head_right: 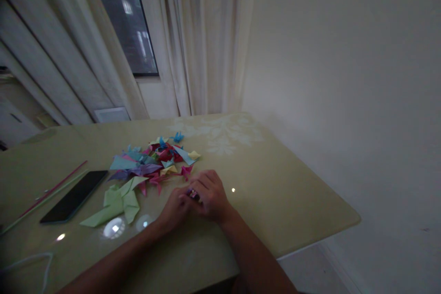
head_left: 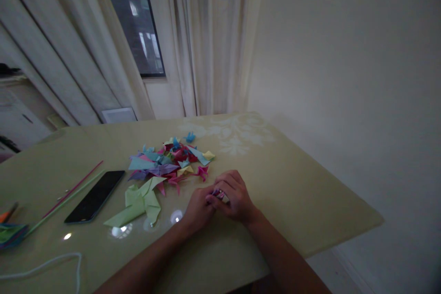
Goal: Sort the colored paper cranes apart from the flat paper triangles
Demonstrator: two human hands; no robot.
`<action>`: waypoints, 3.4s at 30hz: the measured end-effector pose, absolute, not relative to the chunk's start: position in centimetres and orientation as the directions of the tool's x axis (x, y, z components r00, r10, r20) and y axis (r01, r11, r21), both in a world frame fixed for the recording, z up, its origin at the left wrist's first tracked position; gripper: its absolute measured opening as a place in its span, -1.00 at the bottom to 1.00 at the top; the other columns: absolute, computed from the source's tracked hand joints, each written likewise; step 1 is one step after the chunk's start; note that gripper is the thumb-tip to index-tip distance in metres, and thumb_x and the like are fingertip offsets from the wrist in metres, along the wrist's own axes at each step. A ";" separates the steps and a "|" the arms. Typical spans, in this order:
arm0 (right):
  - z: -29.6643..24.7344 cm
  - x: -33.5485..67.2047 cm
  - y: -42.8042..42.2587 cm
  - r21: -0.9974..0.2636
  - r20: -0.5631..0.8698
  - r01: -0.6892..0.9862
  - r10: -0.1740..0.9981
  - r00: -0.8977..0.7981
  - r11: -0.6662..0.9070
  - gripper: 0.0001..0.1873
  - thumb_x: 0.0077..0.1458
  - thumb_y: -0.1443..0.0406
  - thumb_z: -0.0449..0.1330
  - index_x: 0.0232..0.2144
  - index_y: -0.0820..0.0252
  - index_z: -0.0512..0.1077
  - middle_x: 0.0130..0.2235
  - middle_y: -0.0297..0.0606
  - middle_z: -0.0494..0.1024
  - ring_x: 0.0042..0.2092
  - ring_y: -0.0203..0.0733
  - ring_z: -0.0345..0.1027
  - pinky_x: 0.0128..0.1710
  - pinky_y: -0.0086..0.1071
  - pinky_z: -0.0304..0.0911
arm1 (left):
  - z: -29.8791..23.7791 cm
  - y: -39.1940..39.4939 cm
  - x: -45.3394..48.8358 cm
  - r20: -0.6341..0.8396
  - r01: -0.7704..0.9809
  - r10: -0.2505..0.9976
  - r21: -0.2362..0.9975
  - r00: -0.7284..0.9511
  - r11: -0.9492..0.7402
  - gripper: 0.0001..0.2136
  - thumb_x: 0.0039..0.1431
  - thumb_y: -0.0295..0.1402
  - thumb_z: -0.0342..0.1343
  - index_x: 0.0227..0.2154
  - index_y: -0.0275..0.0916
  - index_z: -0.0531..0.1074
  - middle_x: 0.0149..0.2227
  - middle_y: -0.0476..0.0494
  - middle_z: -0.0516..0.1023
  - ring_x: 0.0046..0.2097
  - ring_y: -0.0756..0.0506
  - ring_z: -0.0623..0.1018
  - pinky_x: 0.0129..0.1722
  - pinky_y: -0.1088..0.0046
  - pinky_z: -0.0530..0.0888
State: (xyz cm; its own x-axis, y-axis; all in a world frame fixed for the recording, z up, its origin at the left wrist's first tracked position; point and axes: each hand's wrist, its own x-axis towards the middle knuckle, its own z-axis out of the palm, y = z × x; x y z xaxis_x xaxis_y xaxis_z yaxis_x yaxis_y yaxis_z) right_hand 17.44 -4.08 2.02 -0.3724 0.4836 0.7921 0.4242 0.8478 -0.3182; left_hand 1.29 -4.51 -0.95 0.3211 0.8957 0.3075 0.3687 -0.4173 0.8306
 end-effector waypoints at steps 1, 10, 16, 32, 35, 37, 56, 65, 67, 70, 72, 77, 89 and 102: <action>1.9 17.5 -3.9 -0.331 0.790 0.449 0.504 -0.350 0.830 -0.77 0.33 0.12 0.22 -0.31 0.10 0.48 -0.29 -0.17 0.56 -0.17 -0.02 0.39 -0.09 -0.14 0.30 | -1.0 -4.5 1.4 0.302 0.367 0.895 0.833 0.327 -0.415 -0.74 0.17 -0.22 0.07 -0.55 -0.22 0.45 -0.53 -0.09 0.54 -0.46 -0.08 0.43 -0.41 0.41 0.30; 1.5 19.1 -2.3 -0.818 0.525 0.366 0.837 0.157 0.444 -0.46 0.28 -0.11 0.22 -0.53 0.10 0.24 -0.54 -0.44 0.26 -0.49 -0.28 0.11 -0.43 -0.38 0.11 | -0.2 -5.0 1.4 0.210 0.358 0.883 0.855 0.420 -0.374 -0.58 0.45 -0.04 -0.10 -0.29 -0.22 0.53 -0.44 -0.03 0.50 -0.38 -0.08 0.47 -0.32 0.43 0.33; 1.6 19.7 -1.4 -0.882 0.438 0.272 0.881 0.180 0.383 -0.40 0.20 -0.20 0.23 -0.56 0.10 0.23 -0.57 -0.47 0.18 -0.51 -0.32 0.03 -0.51 -0.41 0.02 | -0.3 -4.5 1.4 0.211 0.380 0.898 0.851 0.386 -0.363 -0.55 0.44 -0.01 -0.11 -0.32 -0.20 0.54 -0.43 -0.03 0.52 -0.35 -0.10 0.48 -0.31 0.42 0.33; 1.4 24.6 0.2 -0.882 0.165 0.406 0.963 -0.213 0.241 -0.70 -0.04 0.08 0.46 -0.46 0.19 0.58 -0.49 -0.36 0.52 -0.42 -0.26 0.30 -0.44 -0.43 0.12 | 0.1 -3.8 -0.7 0.163 0.544 0.884 0.735 0.438 -0.405 -0.52 0.46 -0.05 -0.13 -0.54 -0.17 0.36 -0.52 -0.01 0.44 -0.43 -0.09 0.43 -0.37 0.38 0.20; 1.8 24.6 -0.2 -0.891 0.104 0.391 0.943 -0.317 0.230 -0.70 -0.03 0.09 0.46 -0.52 0.19 0.59 -0.48 -0.33 0.55 -0.39 -0.24 0.34 -0.39 -0.41 0.17 | 0.8 -3.8 -1.4 0.136 0.544 0.867 0.729 0.480 -0.415 -0.44 0.48 -0.04 -0.18 -0.57 -0.18 0.46 -0.58 -0.03 0.44 -0.47 -0.09 0.45 -0.39 0.39 0.24; 1.8 24.4 -0.4 -0.904 0.069 0.367 0.923 -0.379 0.218 -0.70 -0.05 0.10 0.47 -0.53 0.20 0.59 -0.49 -0.34 0.54 -0.40 -0.24 0.35 -0.39 -0.41 0.19 | 1.2 -3.6 -1.9 0.201 0.565 0.885 0.705 0.421 -0.429 -0.43 0.50 -0.06 -0.21 -0.48 -0.19 0.56 -0.56 -0.07 0.49 -0.44 -0.11 0.51 -0.36 0.39 0.31; 0.6 22.5 -0.4 -0.704 0.376 0.460 0.833 -0.405 0.541 -0.48 0.13 0.22 0.44 0.13 0.07 0.48 0.08 -0.12 0.49 -0.05 -0.10 0.42 -0.04 -0.22 0.39 | -1.9 -1.5 -2.0 0.630 0.505 0.712 0.525 0.310 -0.685 -0.81 0.38 -0.48 0.08 -0.13 -0.15 0.59 -0.13 -0.14 0.66 -0.11 -0.11 0.65 -0.08 0.37 0.58; 0.8 21.5 -0.8 -0.667 0.532 0.317 0.729 -0.430 0.674 -0.66 0.19 0.18 0.42 -0.01 0.09 0.54 -0.10 -0.19 0.58 -0.10 -0.11 0.46 -0.12 -0.28 0.38 | -0.3 -3.1 -0.1 0.565 0.214 0.816 0.787 0.123 -0.578 -0.87 0.37 -0.32 0.18 -0.19 -0.17 0.63 -0.21 -0.15 0.68 -0.17 -0.11 0.65 -0.15 0.41 0.58; 0.8 21.4 -0.8 -0.678 0.548 0.300 0.733 -0.403 0.671 -0.71 0.22 0.20 0.38 -0.03 0.08 0.56 -0.06 -0.16 0.58 -0.07 -0.11 0.47 -0.18 -0.31 0.37 | -0.5 -2.9 -0.2 0.526 0.192 0.842 0.820 0.121 -0.540 -0.86 0.36 -0.28 0.19 -0.19 -0.17 0.63 -0.20 -0.16 0.68 -0.17 -0.11 0.65 -0.14 0.40 0.58; 0.5 21.3 -0.7 -0.686 0.573 0.306 0.749 -0.332 0.660 -0.85 0.30 0.23 0.29 -0.11 0.09 0.60 -0.07 -0.16 0.58 -0.06 -0.13 0.48 -0.20 -0.33 0.36 | -0.8 -2.8 -0.2 0.464 0.136 0.873 0.865 0.148 -0.482 -0.81 0.36 -0.25 0.19 -0.06 -0.16 0.59 -0.10 -0.18 0.68 -0.11 -0.12 0.67 -0.09 0.35 0.59; 0.3 21.4 -0.3 -0.704 0.572 0.319 0.773 -0.275 0.635 -0.86 0.30 0.23 0.27 -0.15 0.10 0.61 -0.14 -0.18 0.58 -0.14 -0.15 0.48 -0.22 -0.34 0.36 | -0.9 -2.8 -0.1 0.431 0.138 0.892 0.884 0.135 -0.447 -0.73 0.35 -0.24 0.19 0.05 -0.15 0.52 -0.03 -0.20 0.66 -0.11 -0.12 0.67 -0.13 0.36 0.61; 0.0 23.6 2.9 -0.800 0.489 0.391 0.872 -0.018 0.456 -0.79 0.27 0.16 0.24 -0.20 0.15 0.57 -0.26 -0.23 0.63 -0.28 -0.17 0.46 -0.25 -0.34 0.35 | -0.4 -2.9 -0.6 0.499 0.467 0.861 0.742 0.095 -0.481 -0.85 0.37 -0.28 0.10 -0.15 -0.16 0.54 -0.24 -0.11 0.65 -0.27 -0.10 0.61 -0.27 0.38 0.54; -4.0 28.8 10.3 -0.780 0.459 0.547 0.871 0.172 0.303 -0.77 0.13 0.18 0.17 -0.28 0.17 0.55 -0.20 -0.11 0.61 -0.17 -0.04 0.51 -0.10 -0.19 0.42 | -0.3 -1.7 -4.9 0.378 0.992 0.920 0.031 0.104 -0.125 -0.72 0.32 -0.50 0.04 -0.03 -0.19 0.58 0.01 -0.28 0.62 0.06 -0.33 0.52 -0.02 0.12 0.42; -2.3 28.0 7.7 -0.665 0.649 0.641 0.721 0.241 0.385 -0.59 0.23 0.26 0.15 0.10 0.22 0.49 0.03 0.01 0.49 -0.03 0.03 0.39 0.08 0.00 0.35 | 0.0 -0.8 -4.8 0.483 0.566 0.846 0.772 -0.226 -0.289 -0.78 0.26 -0.20 0.10 -0.15 -0.18 0.52 -0.31 -0.10 0.64 -0.31 -0.14 0.62 -0.23 0.32 0.54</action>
